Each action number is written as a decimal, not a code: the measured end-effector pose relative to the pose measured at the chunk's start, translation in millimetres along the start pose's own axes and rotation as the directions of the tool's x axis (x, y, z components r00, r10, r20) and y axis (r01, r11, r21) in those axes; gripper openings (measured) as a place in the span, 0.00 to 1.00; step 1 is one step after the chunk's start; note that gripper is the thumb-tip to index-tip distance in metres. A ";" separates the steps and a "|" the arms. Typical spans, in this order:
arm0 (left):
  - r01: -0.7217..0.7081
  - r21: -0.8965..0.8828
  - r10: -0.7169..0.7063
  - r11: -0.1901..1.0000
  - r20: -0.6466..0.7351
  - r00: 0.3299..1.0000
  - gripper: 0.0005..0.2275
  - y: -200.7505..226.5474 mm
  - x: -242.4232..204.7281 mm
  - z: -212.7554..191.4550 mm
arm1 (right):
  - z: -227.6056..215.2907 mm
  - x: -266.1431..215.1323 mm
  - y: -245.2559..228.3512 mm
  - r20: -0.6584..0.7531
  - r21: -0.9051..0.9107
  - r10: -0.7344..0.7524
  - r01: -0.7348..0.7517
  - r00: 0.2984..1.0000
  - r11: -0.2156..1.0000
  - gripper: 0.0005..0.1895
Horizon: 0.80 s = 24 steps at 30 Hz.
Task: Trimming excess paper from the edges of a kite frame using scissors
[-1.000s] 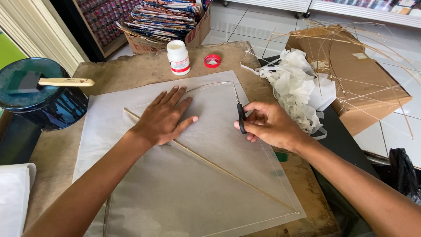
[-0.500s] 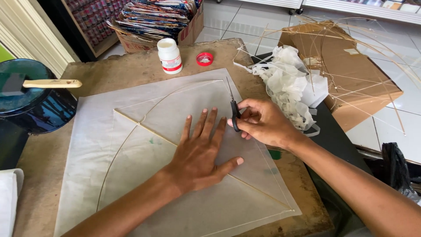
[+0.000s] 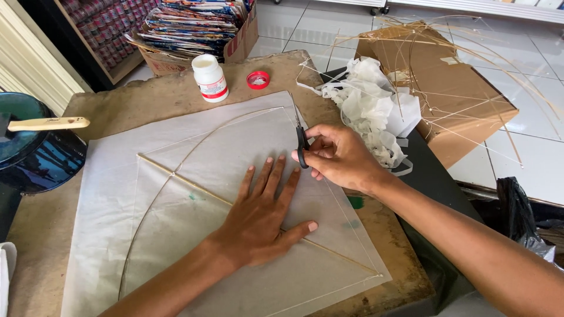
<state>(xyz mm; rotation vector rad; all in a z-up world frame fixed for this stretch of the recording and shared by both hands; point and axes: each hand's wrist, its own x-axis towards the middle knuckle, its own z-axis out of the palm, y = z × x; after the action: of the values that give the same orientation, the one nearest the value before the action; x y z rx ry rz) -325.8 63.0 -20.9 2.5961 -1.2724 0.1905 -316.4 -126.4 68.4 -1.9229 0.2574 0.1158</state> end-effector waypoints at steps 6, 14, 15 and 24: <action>-0.028 -0.013 0.029 1.000 0.074 0.997 0.41 0.0 0.4 -5.6 | -2.9 1.4 2.0 -0.020 -0.001 -0.046 0.046 0.999 0.999 0.23; -0.221 -0.155 0.232 0.963 0.057 0.971 0.33 5.9 0.5 -16.5 | -5.2 -2.0 -2.2 0.022 0.074 -0.051 0.049 0.998 0.996 0.16; -0.233 -0.175 0.247 0.957 0.062 0.967 0.32 5.9 0.8 -15.9 | -5.2 -2.8 -2.5 0.020 0.077 -0.048 0.047 0.999 0.996 0.15; -0.262 -0.203 0.265 0.943 -0.013 0.964 0.26 18.3 -0.3 -14.3 | -41.4 -7.0 -13.2 0.205 -0.048 0.023 -0.013 0.978 0.999 0.14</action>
<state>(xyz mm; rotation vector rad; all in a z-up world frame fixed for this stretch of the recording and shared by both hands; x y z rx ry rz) -340.6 56.4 -4.3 2.2553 -1.5552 0.0835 -321.9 -159.7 96.7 -1.9380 0.1336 0.3335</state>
